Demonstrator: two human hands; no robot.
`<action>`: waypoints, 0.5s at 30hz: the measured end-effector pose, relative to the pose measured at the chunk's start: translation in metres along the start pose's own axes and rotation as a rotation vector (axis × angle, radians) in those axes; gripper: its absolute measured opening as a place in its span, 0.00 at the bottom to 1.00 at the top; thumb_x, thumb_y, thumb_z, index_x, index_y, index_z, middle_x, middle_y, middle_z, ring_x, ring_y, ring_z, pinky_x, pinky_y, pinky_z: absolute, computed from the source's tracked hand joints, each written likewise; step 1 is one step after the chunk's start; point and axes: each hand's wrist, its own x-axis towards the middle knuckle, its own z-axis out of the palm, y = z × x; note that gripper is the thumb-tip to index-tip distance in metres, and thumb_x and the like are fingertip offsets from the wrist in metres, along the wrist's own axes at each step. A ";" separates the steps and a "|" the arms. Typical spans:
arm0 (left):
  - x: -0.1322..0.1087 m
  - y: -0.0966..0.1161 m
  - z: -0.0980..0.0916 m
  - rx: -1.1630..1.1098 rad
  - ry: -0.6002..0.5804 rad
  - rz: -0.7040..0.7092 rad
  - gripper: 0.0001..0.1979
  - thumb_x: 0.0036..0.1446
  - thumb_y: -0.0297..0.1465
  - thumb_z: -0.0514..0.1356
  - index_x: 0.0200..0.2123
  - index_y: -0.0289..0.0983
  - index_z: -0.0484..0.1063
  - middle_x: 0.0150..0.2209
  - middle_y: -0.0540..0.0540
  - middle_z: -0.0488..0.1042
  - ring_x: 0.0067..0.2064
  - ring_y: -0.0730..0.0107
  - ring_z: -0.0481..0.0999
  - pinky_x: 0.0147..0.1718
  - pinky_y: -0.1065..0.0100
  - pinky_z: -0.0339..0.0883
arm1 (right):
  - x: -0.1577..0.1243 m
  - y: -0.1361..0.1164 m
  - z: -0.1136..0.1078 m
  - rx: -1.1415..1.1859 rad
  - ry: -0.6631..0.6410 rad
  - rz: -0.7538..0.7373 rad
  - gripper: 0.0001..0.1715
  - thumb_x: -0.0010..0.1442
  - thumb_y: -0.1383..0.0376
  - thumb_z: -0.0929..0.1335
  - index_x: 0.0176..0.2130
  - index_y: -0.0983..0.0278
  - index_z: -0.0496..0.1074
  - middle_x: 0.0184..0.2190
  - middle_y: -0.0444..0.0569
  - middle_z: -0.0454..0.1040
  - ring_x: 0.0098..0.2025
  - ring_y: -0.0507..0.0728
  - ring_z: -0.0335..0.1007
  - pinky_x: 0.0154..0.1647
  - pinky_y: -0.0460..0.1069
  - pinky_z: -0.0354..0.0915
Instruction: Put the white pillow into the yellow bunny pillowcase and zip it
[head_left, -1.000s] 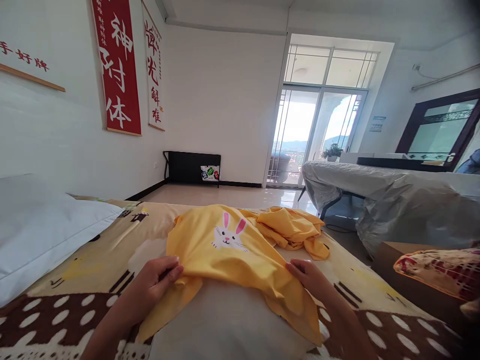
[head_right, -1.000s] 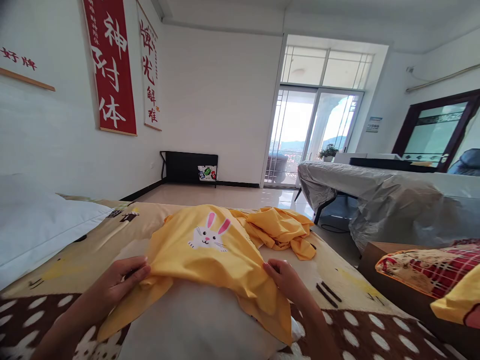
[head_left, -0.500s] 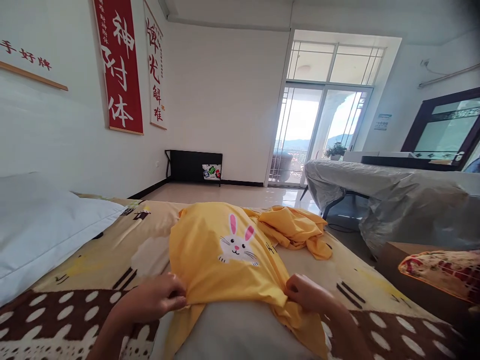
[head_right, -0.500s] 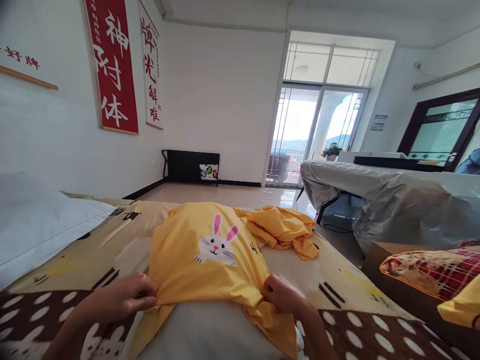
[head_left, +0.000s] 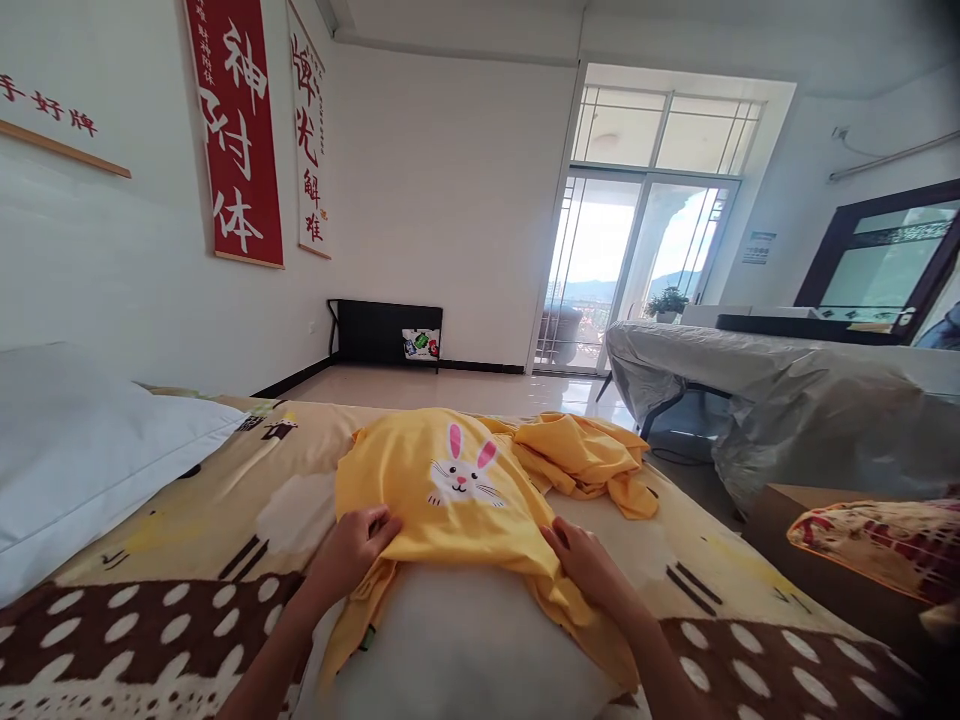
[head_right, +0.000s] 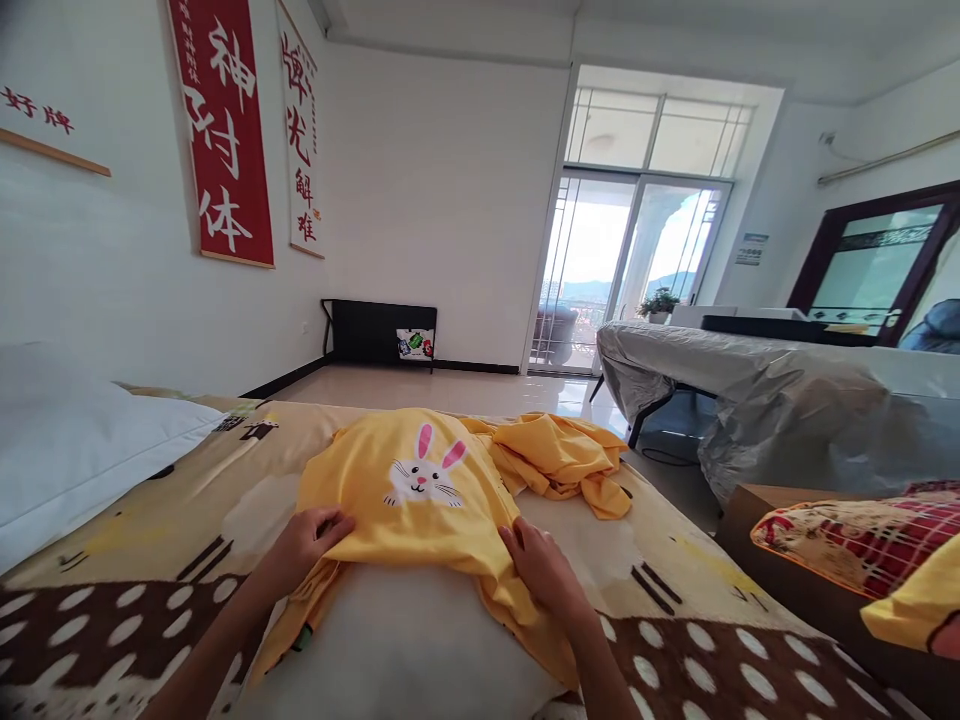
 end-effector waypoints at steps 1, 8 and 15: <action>0.000 -0.001 -0.005 -0.052 0.015 -0.017 0.22 0.53 0.49 0.52 0.19 0.38 0.56 0.20 0.53 0.56 0.26 0.73 0.55 0.26 0.70 0.48 | 0.001 -0.001 0.003 0.018 -0.013 -0.031 0.21 0.61 0.53 0.55 0.24 0.61 0.61 0.23 0.47 0.70 0.26 0.54 0.61 0.29 0.48 0.52; -0.012 0.004 -0.052 -0.429 0.090 -0.161 0.23 0.45 0.53 0.56 0.23 0.37 0.60 0.23 0.52 0.59 0.28 0.71 0.61 0.26 0.71 0.57 | -0.007 -0.014 -0.020 0.145 0.308 -0.090 0.26 0.62 0.48 0.54 0.22 0.61 0.57 0.19 0.43 0.62 0.24 0.52 0.54 0.26 0.46 0.52; -0.020 -0.006 -0.041 0.379 -0.475 -0.101 0.12 0.46 0.34 0.52 0.16 0.37 0.53 0.20 0.53 0.54 0.24 0.74 0.55 0.24 0.71 0.46 | -0.020 -0.016 -0.005 -0.153 -0.403 -0.192 0.11 0.55 0.66 0.63 0.22 0.63 0.68 0.25 0.46 0.72 0.31 0.54 0.63 0.35 0.47 0.58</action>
